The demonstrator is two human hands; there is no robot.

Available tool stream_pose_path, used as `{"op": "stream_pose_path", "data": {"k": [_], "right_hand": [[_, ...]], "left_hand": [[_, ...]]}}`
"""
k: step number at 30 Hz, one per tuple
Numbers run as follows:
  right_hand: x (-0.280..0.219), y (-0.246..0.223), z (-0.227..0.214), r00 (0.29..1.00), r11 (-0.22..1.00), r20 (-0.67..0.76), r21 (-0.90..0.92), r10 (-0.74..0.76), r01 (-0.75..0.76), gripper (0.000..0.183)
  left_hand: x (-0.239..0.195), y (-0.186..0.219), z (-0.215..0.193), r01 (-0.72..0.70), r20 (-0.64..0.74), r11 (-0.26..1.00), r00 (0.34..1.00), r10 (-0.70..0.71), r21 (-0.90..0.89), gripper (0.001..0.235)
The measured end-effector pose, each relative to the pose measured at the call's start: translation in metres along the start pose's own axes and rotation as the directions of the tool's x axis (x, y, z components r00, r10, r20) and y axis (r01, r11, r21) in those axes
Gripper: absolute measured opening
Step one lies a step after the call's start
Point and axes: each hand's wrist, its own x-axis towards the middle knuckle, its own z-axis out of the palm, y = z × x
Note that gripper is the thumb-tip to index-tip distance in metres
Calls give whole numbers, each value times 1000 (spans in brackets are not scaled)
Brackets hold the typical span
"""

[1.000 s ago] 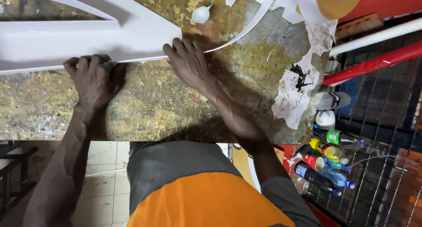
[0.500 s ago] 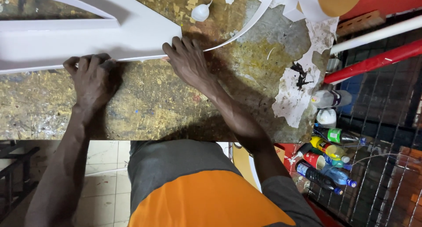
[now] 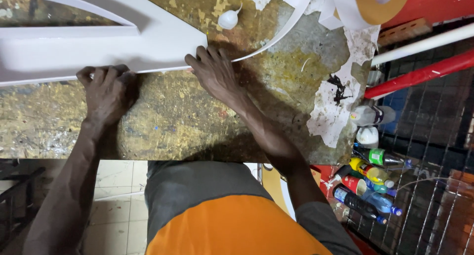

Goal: Assembling a 3D sign letter by gluing a plastic strip to the perimeter of a letter frame and reinforcing it with a hot glue gun.

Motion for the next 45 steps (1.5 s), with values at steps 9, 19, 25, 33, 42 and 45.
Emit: {"op": "stream_pose_path", "data": {"k": [9, 19, 25, 33, 42, 45], "right_hand": [[-2, -1, 1, 999, 991, 39, 127, 35, -40, 18], [0, -1, 8, 996, 995, 80, 91, 33, -41, 17], [-1, 0, 3, 998, 995, 57, 94, 7, -13, 24], [-2, 2, 19, 985, 991, 164, 117, 44, -64, 49], [-5, 13, 34, 999, 989, 48, 148, -2, -5, 27], [-4, 11, 34, 1000, 992, 18, 128, -3, 0, 24]], "left_hand": [[3, 1, -1, -13, -83, 997, 996, 7, -74, 6], [-2, -13, -17, -21, 151, 964, 986, 63, -266, 69], [2, -3, -14, -21, 26, 977, 999, 27, -214, 48], [15, 22, -8, 103, 20, 981, 995, -101, -165, 42], [39, 46, 3, -100, -286, 967, 958, 30, -234, 33], [45, 46, -9, -115, -300, 972, 953, 50, -203, 19]]}}
